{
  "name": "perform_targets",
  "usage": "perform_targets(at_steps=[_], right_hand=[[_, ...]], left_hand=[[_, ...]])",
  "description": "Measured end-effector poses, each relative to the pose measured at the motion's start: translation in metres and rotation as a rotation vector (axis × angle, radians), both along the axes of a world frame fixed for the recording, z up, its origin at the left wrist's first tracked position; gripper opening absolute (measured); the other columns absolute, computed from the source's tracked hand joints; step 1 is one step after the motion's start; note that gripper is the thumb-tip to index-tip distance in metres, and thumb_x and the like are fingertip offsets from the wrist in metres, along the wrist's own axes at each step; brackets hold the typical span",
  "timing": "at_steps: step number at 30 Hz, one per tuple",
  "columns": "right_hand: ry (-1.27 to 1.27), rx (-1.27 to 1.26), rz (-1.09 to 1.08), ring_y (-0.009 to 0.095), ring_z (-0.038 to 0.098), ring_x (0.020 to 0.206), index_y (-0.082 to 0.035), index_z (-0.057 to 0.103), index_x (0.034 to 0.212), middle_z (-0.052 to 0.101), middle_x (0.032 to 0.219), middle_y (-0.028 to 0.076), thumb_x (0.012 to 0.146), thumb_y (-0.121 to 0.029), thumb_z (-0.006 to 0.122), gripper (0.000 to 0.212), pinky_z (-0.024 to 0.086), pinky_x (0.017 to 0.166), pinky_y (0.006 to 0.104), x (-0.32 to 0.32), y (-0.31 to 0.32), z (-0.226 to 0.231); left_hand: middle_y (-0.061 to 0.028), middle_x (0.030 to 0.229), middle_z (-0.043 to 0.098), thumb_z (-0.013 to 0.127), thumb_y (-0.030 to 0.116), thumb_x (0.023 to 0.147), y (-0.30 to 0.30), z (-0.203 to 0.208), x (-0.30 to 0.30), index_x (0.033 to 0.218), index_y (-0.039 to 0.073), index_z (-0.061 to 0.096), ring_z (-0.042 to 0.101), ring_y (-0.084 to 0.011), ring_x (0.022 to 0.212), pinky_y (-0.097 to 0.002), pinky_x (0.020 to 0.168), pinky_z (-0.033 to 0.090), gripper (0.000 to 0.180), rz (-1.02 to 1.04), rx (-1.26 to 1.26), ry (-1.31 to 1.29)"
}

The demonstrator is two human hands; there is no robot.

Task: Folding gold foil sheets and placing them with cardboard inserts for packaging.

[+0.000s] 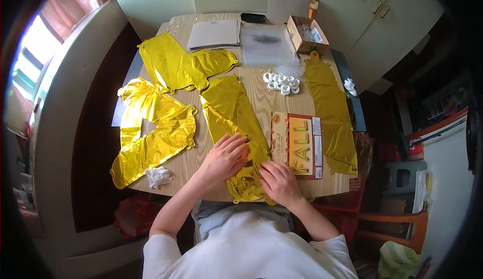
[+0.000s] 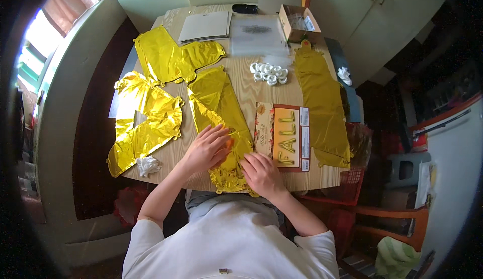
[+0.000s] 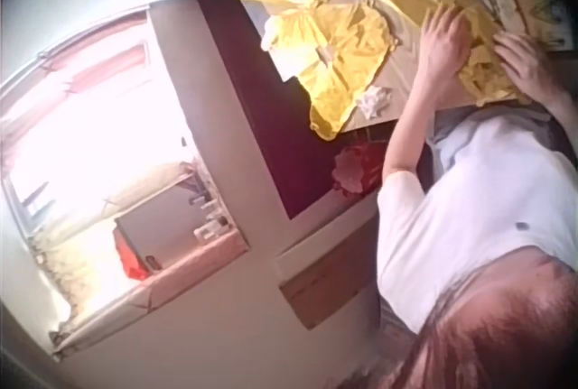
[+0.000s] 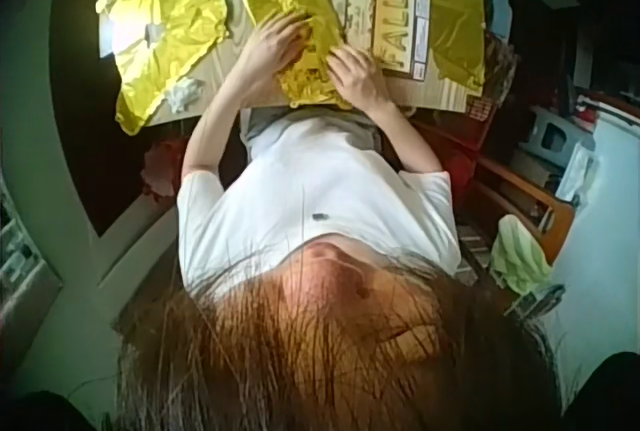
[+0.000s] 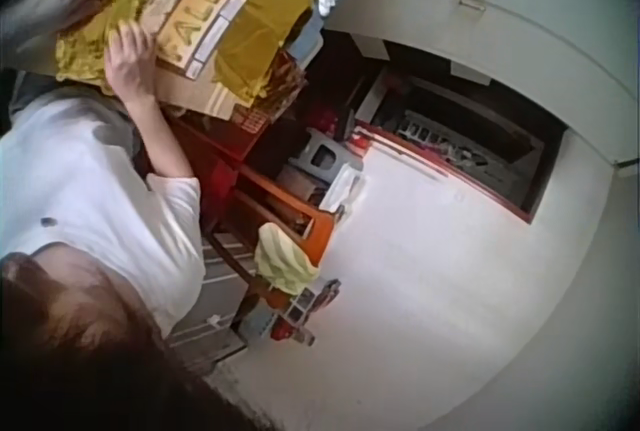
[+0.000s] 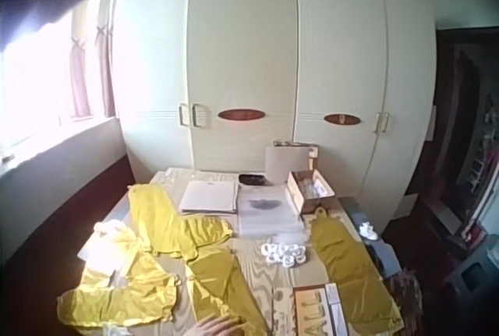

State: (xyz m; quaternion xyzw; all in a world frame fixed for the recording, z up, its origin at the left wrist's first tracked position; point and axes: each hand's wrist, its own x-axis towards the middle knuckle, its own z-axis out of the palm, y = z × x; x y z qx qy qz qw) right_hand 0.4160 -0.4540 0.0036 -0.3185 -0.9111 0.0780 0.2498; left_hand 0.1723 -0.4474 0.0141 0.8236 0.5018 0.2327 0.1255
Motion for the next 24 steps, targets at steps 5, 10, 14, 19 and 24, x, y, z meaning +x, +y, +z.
perform_targets(at_steps=[5, 10, 14, 19, 24], right_hand=[[0.023, -0.051, -0.013, 0.029, 0.053, 0.114, -0.006, 0.059, 0.118, 0.053, 0.120, 0.011, 0.082, -0.016, 0.071, 0.039, 0.043, 0.099, 0.0418, 0.003, -0.003, -0.008], [0.053, -0.095, -0.010, 0.029, 0.052, 0.115, -0.007, 0.053, 0.126, 0.050, 0.123, 0.012, 0.083, -0.017, 0.071, 0.048, 0.043, 0.098, 0.0422, 0.005, -0.003, -0.010], [0.082, -0.127, -0.042, 0.031, 0.050, 0.118, -0.006, 0.051, 0.127, 0.050, 0.125, 0.012, 0.083, -0.016, 0.070, 0.049, 0.041, 0.100, 0.0443, 0.004, -0.001, -0.003], [0.096, -0.122, -0.119, 0.033, 0.047, 0.122, -0.002, 0.050, 0.128, 0.053, 0.127, 0.015, 0.086, -0.013, 0.066, 0.046, 0.037, 0.103, 0.0466, 0.006, 0.017, -0.002], [0.134, -0.301, -0.101, 0.032, 0.052, 0.118, -0.004, 0.055, 0.125, 0.067, 0.109, 0.013, 0.090, -0.005, 0.056, 0.036, 0.036, 0.104, 0.0441, 0.002, 0.036, -0.007]], left_hand=[[-0.0131, 0.142, 0.049, 0.059, 0.033, 0.093, 0.029, -0.009, 0.018, 0.129, 0.007, 0.055, 0.038, -0.0320, 0.139, -0.0520, 0.114, 0.028, 0.045, -0.117, 0.010, 0.061], [-0.0129, 0.149, 0.042, 0.058, 0.044, 0.092, 0.027, -0.009, 0.019, 0.141, 0.009, 0.045, 0.030, -0.0331, 0.144, -0.0555, 0.116, 0.019, 0.062, -0.127, -0.027, 0.159], [-0.0179, 0.153, 0.033, 0.057, 0.047, 0.092, 0.022, -0.007, 0.010, 0.144, 0.008, 0.041, 0.023, -0.0391, 0.145, -0.0560, 0.118, 0.014, 0.067, -0.040, -0.075, 0.139], [-0.0244, 0.152, 0.030, 0.057, 0.049, 0.091, 0.002, -0.016, -0.014, 0.147, 0.002, 0.034, 0.022, -0.0426, 0.144, -0.0549, 0.117, 0.014, 0.077, 0.168, -0.091, 0.071], [-0.0256, 0.153, 0.028, 0.052, 0.060, 0.090, -0.006, -0.020, -0.015, 0.150, 0.001, 0.028, 0.020, -0.0464, 0.144, -0.0535, 0.118, 0.015, 0.087, 0.181, -0.110, 0.193]])
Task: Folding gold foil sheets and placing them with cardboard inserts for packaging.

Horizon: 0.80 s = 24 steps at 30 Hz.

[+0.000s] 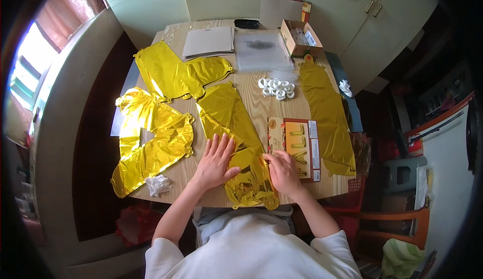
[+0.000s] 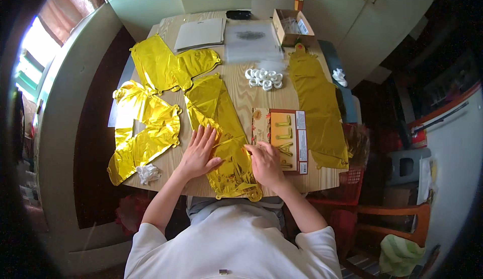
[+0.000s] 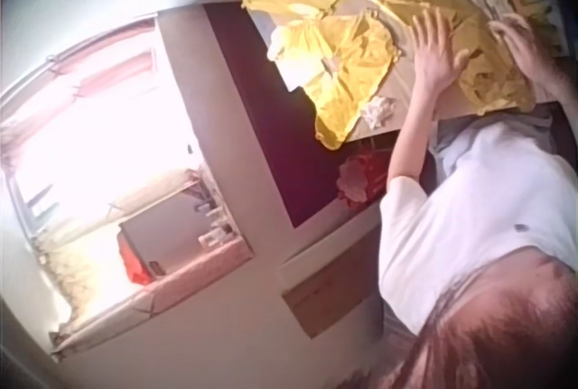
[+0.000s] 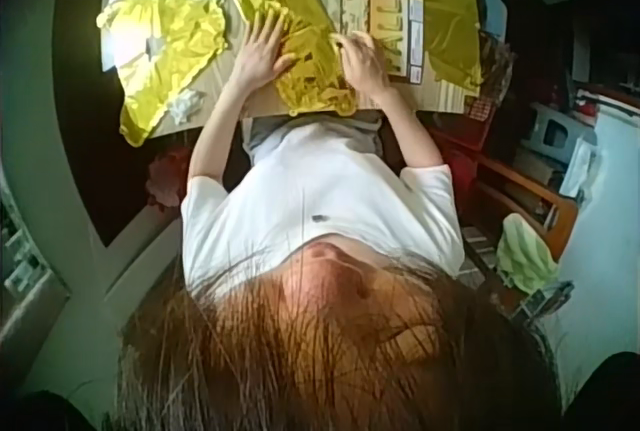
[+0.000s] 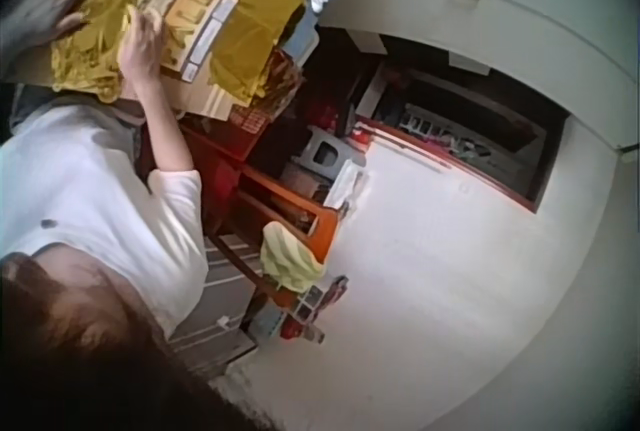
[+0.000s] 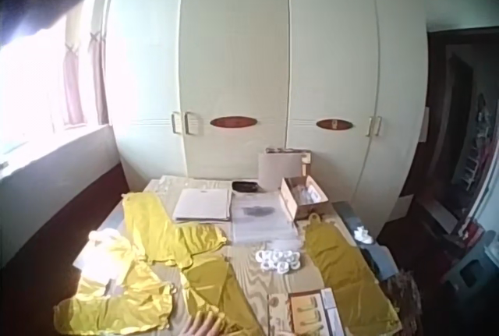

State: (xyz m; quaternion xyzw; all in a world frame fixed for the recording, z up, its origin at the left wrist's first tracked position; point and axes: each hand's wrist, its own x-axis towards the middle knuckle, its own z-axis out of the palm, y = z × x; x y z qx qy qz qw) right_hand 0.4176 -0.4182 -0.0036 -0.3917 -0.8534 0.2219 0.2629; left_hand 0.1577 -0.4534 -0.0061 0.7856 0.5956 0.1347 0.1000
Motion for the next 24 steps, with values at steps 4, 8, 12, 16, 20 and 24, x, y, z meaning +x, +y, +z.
perform_targets(at_steps=[4, 8, 12, 16, 20, 24], right_hand=[[0.251, -0.257, 0.012, 0.030, 0.057, 0.111, -0.004, 0.058, 0.121, 0.068, 0.105, 0.013, 0.091, -0.002, 0.051, 0.032, 0.043, 0.095, 0.0423, -0.002, 0.009, -0.005], [0.117, 0.028, -0.039, 0.033, 0.064, 0.097, -0.002, 0.057, 0.120, 0.069, 0.103, 0.016, 0.091, -0.002, 0.049, 0.030, 0.049, 0.086, 0.0410, -0.008, 0.018, -0.001], [0.178, -0.419, -0.033, 0.025, 0.064, 0.096, -0.002, 0.057, 0.122, 0.067, 0.105, 0.016, 0.096, -0.004, 0.046, 0.029, 0.050, 0.085, 0.0345, -0.013, 0.027, 0.004], [0.282, -0.574, 0.107, 0.027, 0.066, 0.093, -0.002, 0.057, 0.120, 0.068, 0.102, 0.015, 0.092, -0.001, 0.046, 0.030, 0.050, 0.084, 0.0377, -0.012, 0.034, -0.001], [-0.041, -0.022, 0.096, 0.023, 0.057, 0.113, -0.006, 0.063, 0.115, 0.066, 0.115, 0.008, 0.085, 0.002, 0.050, 0.034, 0.043, 0.097, 0.0393, -0.019, 0.030, 0.005], [-0.223, 0.156, -0.022, 0.023, 0.046, 0.128, -0.004, 0.063, 0.119, 0.058, 0.131, 0.006, 0.078, -0.002, 0.058, 0.041, 0.032, 0.106, 0.0428, -0.021, 0.013, -0.001]], left_hand=[[-0.0253, 0.153, 0.029, 0.048, 0.069, 0.087, 0.000, -0.004, 0.003, 0.150, 0.001, 0.028, 0.020, -0.0484, 0.143, -0.0544, 0.117, 0.015, 0.095, -0.024, 0.037, 0.092], [-0.0247, 0.152, 0.030, 0.046, 0.071, 0.086, -0.001, -0.005, 0.003, 0.149, 0.001, 0.029, 0.020, -0.0473, 0.143, -0.0542, 0.117, 0.015, 0.097, -0.030, 0.044, 0.137], [-0.0242, 0.152, 0.031, 0.044, 0.072, 0.086, -0.001, -0.004, 0.004, 0.148, 0.000, 0.031, 0.020, -0.0462, 0.144, -0.0538, 0.117, 0.015, 0.097, -0.031, 0.045, 0.156], [-0.0239, 0.152, 0.031, 0.042, 0.074, 0.086, 0.000, -0.006, 0.003, 0.148, -0.001, 0.031, 0.020, -0.0449, 0.144, -0.0533, 0.118, 0.014, 0.098, -0.034, 0.058, 0.171], [-0.0237, 0.153, 0.031, 0.042, 0.074, 0.086, 0.000, -0.005, 0.003, 0.148, -0.002, 0.031, 0.020, -0.0438, 0.144, -0.0531, 0.118, 0.014, 0.098, -0.023, 0.057, 0.155], [-0.0239, 0.153, 0.031, 0.042, 0.074, 0.086, 0.000, -0.006, 0.003, 0.148, -0.002, 0.031, 0.020, -0.0438, 0.145, -0.0533, 0.118, 0.014, 0.099, -0.025, 0.051, 0.153]])
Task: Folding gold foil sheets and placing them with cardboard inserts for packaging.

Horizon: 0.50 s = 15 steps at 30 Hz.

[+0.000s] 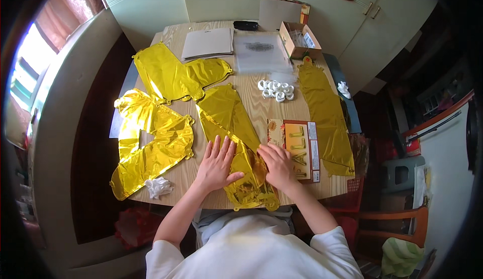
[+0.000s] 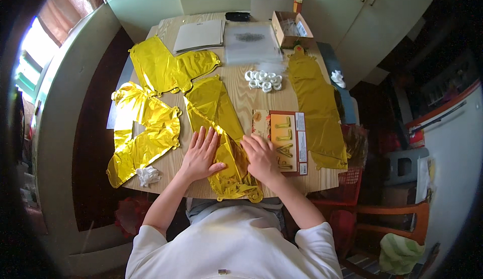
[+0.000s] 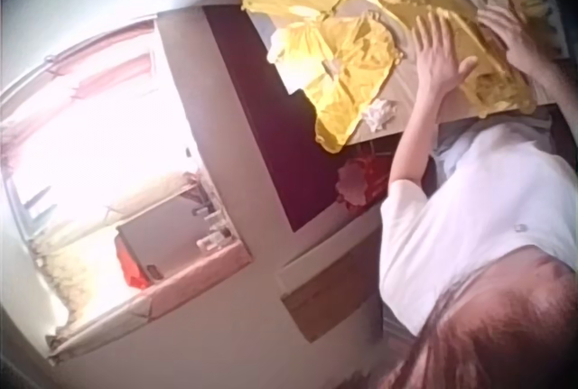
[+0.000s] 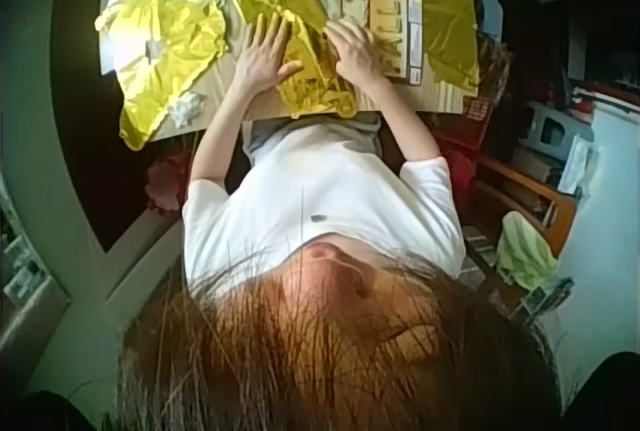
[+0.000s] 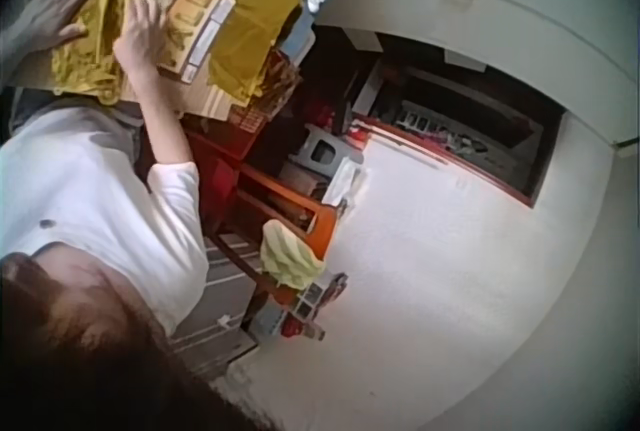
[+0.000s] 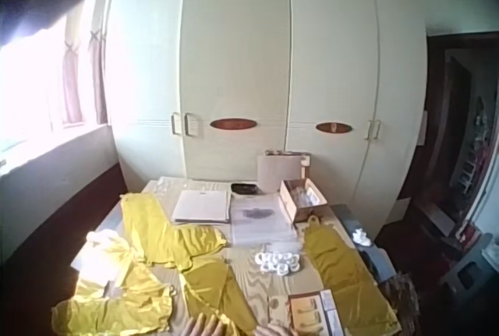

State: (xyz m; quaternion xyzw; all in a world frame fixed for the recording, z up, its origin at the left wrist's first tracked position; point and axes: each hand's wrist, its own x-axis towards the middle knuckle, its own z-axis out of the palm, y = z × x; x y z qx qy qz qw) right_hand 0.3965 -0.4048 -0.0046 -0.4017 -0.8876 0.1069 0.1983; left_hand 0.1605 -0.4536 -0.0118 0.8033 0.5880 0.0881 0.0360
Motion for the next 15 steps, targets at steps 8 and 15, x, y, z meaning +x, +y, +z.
perform_targets(at_steps=[8, 15], right_hand=[[-0.099, 0.012, -0.028, 0.031, 0.037, 0.137, 0.004, 0.065, 0.116, 0.052, 0.136, 0.016, 0.074, -0.015, 0.066, 0.047, 0.027, 0.108, 0.0492, -0.007, -0.049, -0.005], [-0.068, -0.027, -0.025, 0.032, 0.036, 0.138, 0.007, 0.067, 0.113, 0.056, 0.131, 0.020, 0.072, -0.016, 0.066, 0.047, 0.025, 0.108, 0.0527, -0.006, -0.050, -0.004]], left_hand=[[-0.0247, 0.152, 0.031, 0.042, 0.075, 0.085, 0.001, 0.003, 0.002, 0.149, 0.005, 0.033, 0.021, -0.0455, 0.144, -0.0552, 0.117, 0.015, 0.095, 0.005, -0.028, -0.005], [-0.0240, 0.152, 0.032, 0.043, 0.074, 0.085, 0.000, 0.006, 0.002, 0.150, 0.008, 0.033, 0.021, -0.0467, 0.143, -0.0563, 0.117, 0.015, 0.092, -0.001, -0.033, -0.003]])
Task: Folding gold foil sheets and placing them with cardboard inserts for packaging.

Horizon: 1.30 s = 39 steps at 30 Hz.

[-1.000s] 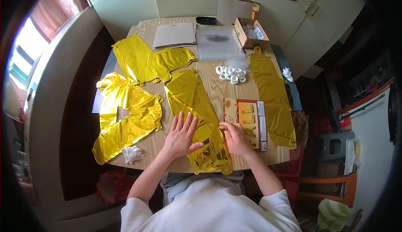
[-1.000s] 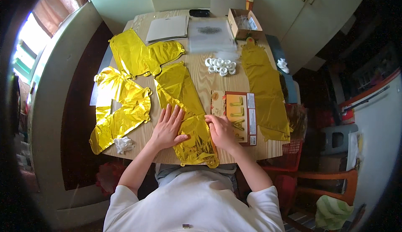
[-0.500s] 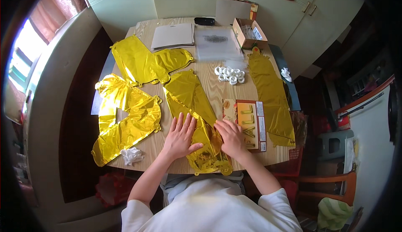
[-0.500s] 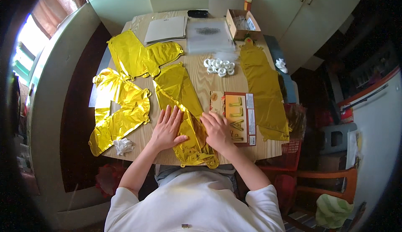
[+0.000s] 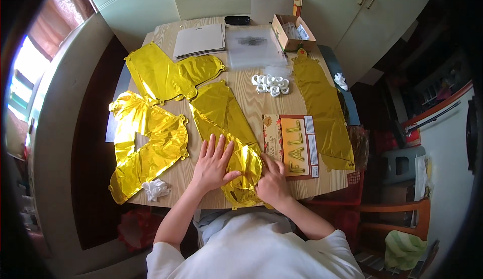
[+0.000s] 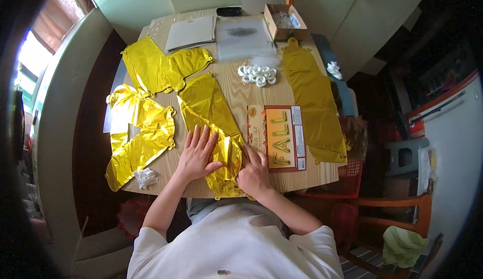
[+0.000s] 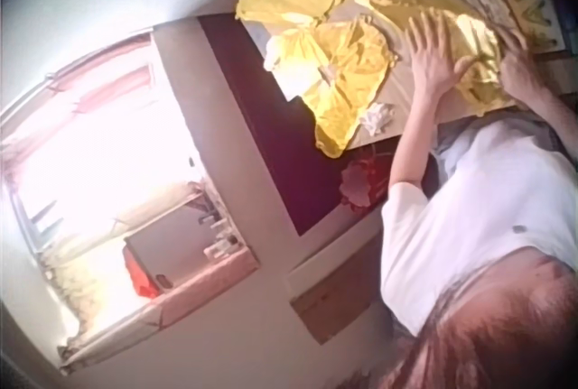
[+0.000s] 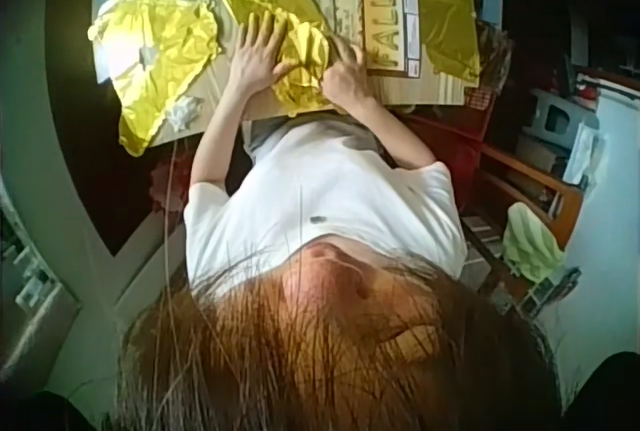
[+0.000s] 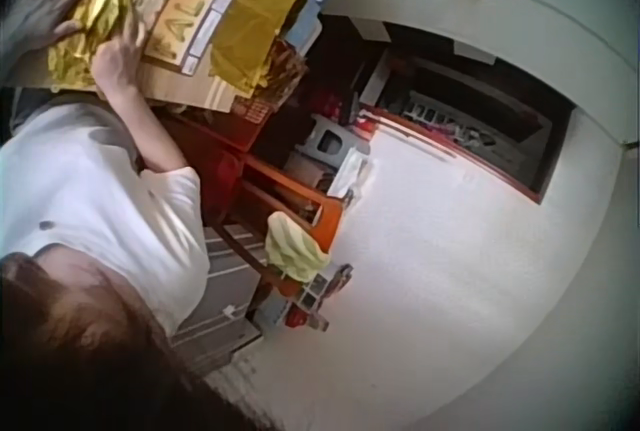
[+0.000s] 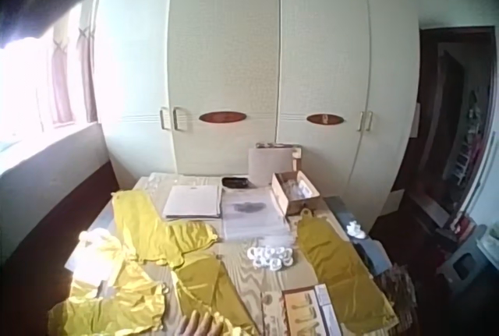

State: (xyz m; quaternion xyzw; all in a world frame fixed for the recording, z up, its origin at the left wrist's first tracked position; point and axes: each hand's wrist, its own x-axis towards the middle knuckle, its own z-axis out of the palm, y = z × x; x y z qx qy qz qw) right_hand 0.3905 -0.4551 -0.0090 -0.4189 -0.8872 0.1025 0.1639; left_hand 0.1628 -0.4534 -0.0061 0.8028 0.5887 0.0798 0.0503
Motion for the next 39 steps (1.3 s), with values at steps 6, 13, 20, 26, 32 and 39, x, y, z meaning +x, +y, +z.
perform_targets(at_steps=[6, 13, 20, 26, 32, 39], right_hand=[[0.032, 0.018, -0.006, 0.031, 0.038, 0.135, 0.002, 0.067, 0.114, 0.059, 0.127, 0.018, 0.075, -0.019, 0.065, 0.045, 0.025, 0.108, 0.0521, 0.000, 0.001, 0.002], [-0.023, 0.027, -0.005, 0.031, 0.044, 0.129, -0.002, 0.070, 0.110, 0.066, 0.115, 0.012, 0.078, -0.024, 0.063, 0.039, 0.025, 0.106, 0.0510, 0.001, -0.001, 0.001], [-0.051, 0.058, -0.008, 0.031, 0.047, 0.124, -0.003, 0.070, 0.104, 0.068, 0.105, 0.011, 0.079, -0.025, 0.063, 0.034, 0.027, 0.104, 0.0509, 0.000, -0.001, 0.001], [-0.051, 0.039, -0.003, 0.031, 0.048, 0.123, -0.003, 0.070, 0.104, 0.068, 0.103, 0.011, 0.079, -0.025, 0.062, 0.034, 0.027, 0.104, 0.0514, 0.001, -0.001, 0.002], [-0.030, 0.022, -0.008, 0.031, 0.047, 0.124, -0.003, 0.070, 0.104, 0.068, 0.104, 0.012, 0.079, -0.024, 0.062, 0.034, 0.026, 0.104, 0.0517, 0.001, -0.001, -0.001], [-0.057, 0.000, -0.008, 0.031, 0.047, 0.124, -0.003, 0.071, 0.103, 0.069, 0.103, 0.012, 0.078, -0.023, 0.063, 0.033, 0.026, 0.105, 0.0512, 0.001, -0.001, 0.002]], left_hand=[[-0.0228, 0.154, 0.030, 0.045, 0.073, 0.085, 0.001, -0.001, -0.001, 0.150, 0.012, 0.034, 0.019, -0.0471, 0.144, -0.0572, 0.116, 0.014, 0.090, -0.012, -0.009, -0.015], [-0.0124, 0.156, 0.032, 0.041, 0.061, 0.093, 0.012, 0.009, 0.001, 0.149, 0.016, 0.039, 0.020, -0.0381, 0.146, -0.0567, 0.117, 0.011, 0.071, -0.118, -0.129, -0.100], [-0.0091, 0.153, 0.038, 0.040, 0.039, 0.099, 0.056, 0.017, 0.014, 0.146, 0.015, 0.043, 0.026, -0.0302, 0.146, -0.0574, 0.117, 0.014, 0.053, -0.226, -0.090, -0.101], [-0.0029, 0.154, 0.038, 0.039, 0.037, 0.100, 0.073, 0.018, 0.013, 0.145, 0.015, 0.044, 0.027, -0.0276, 0.146, -0.0578, 0.117, 0.014, 0.051, -0.263, -0.120, -0.077], [-0.0042, 0.152, 0.039, 0.041, 0.039, 0.100, 0.073, 0.011, 0.014, 0.145, 0.016, 0.044, 0.029, -0.0272, 0.144, -0.0581, 0.116, 0.016, 0.051, -0.312, -0.102, -0.087], [-0.0084, 0.153, 0.038, 0.041, 0.041, 0.099, 0.069, 0.010, 0.014, 0.143, 0.024, 0.048, 0.030, -0.0311, 0.144, -0.0585, 0.116, 0.017, 0.048, -0.354, -0.086, -0.073]])
